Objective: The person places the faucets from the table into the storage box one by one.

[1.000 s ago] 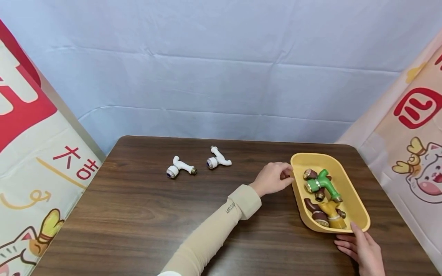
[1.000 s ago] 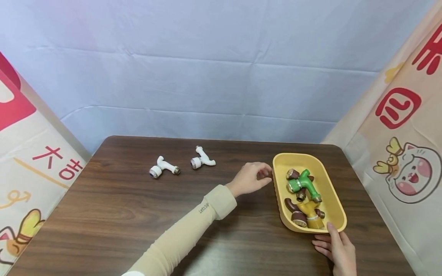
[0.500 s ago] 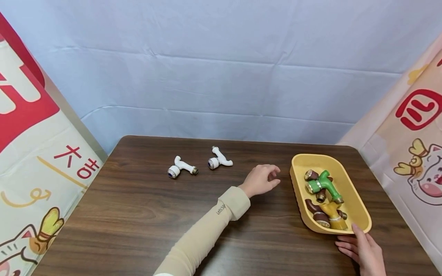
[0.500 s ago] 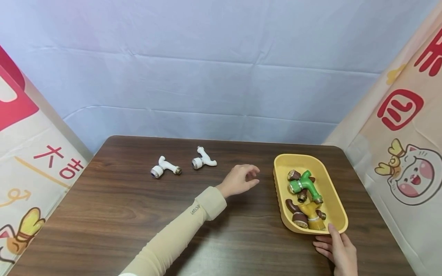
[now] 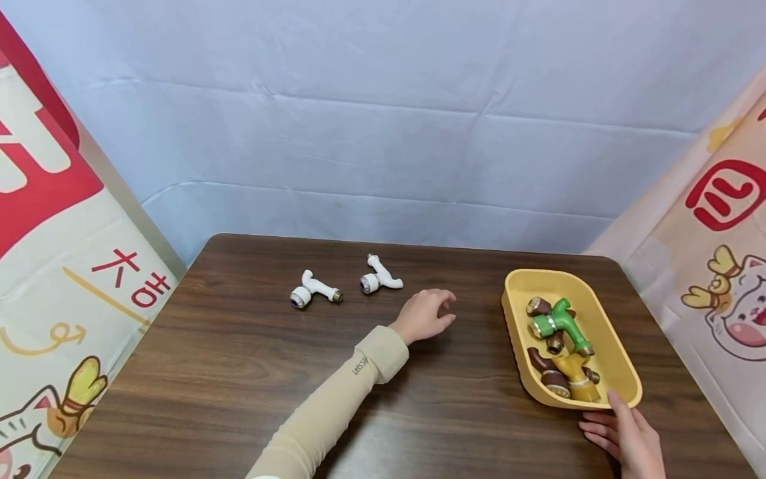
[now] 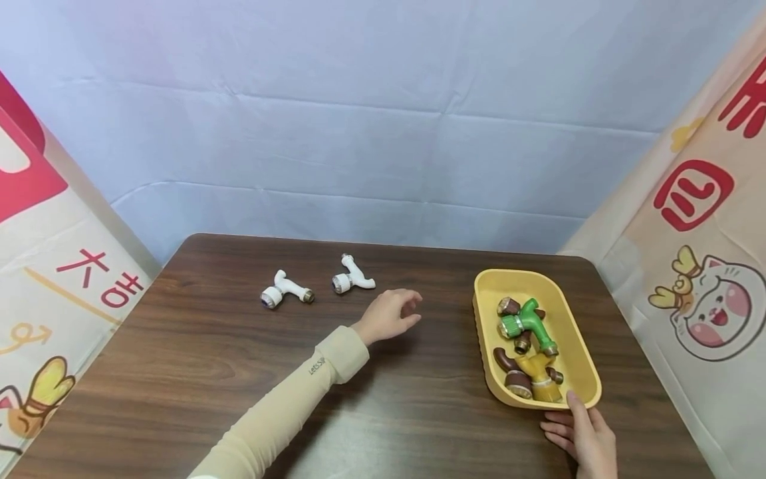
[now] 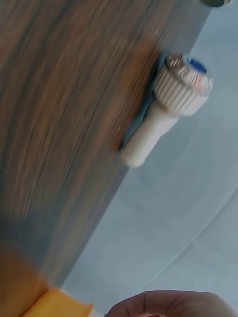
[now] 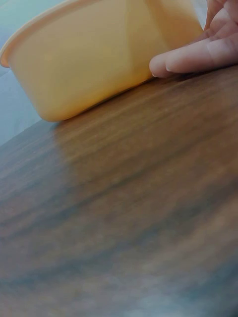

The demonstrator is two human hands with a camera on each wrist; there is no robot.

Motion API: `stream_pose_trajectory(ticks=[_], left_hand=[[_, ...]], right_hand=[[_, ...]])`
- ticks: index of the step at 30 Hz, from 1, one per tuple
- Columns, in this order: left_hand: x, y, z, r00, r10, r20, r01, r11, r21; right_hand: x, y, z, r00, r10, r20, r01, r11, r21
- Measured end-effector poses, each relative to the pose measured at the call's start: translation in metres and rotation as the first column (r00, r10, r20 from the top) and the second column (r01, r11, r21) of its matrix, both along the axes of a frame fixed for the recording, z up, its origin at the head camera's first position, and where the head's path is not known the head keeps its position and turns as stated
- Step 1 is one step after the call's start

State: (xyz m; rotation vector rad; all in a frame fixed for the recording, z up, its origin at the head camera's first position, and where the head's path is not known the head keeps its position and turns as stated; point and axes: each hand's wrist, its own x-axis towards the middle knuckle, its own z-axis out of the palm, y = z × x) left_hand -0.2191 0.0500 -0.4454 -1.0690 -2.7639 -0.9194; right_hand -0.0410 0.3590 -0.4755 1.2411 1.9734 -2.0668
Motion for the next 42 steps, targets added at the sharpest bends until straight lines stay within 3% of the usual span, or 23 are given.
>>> stream_pose_trajectory(ticks=[8, 14, 28, 42], left_hand=[[-0.006, -0.022, -0.005, 0.998, 0.066, 0.01, -0.066, 0.997, -0.039], [-0.007, -0.038, -0.008, 0.997, 0.073, 0.014, -0.072, 0.997, -0.04], [-0.013, -0.07, -0.013, 0.989, 0.137, -0.056, -0.142, 0.986, -0.083], [-0.02, -0.095, -0.018, 0.974, 0.204, -0.098, -0.215, 0.969, -0.12]], right_hand=[[-0.001, -0.003, 0.003, 1.0, 0.024, -0.013, -0.024, 0.999, 0.023], [-0.001, -0.005, 0.005, 1.0, 0.021, -0.009, -0.02, 0.999, 0.042], [0.002, 0.0, 0.0, 1.0, 0.011, -0.02, -0.012, 1.0, -0.014], [0.002, -0.001, 0.0, 0.999, 0.028, -0.019, -0.028, 0.999, 0.02]])
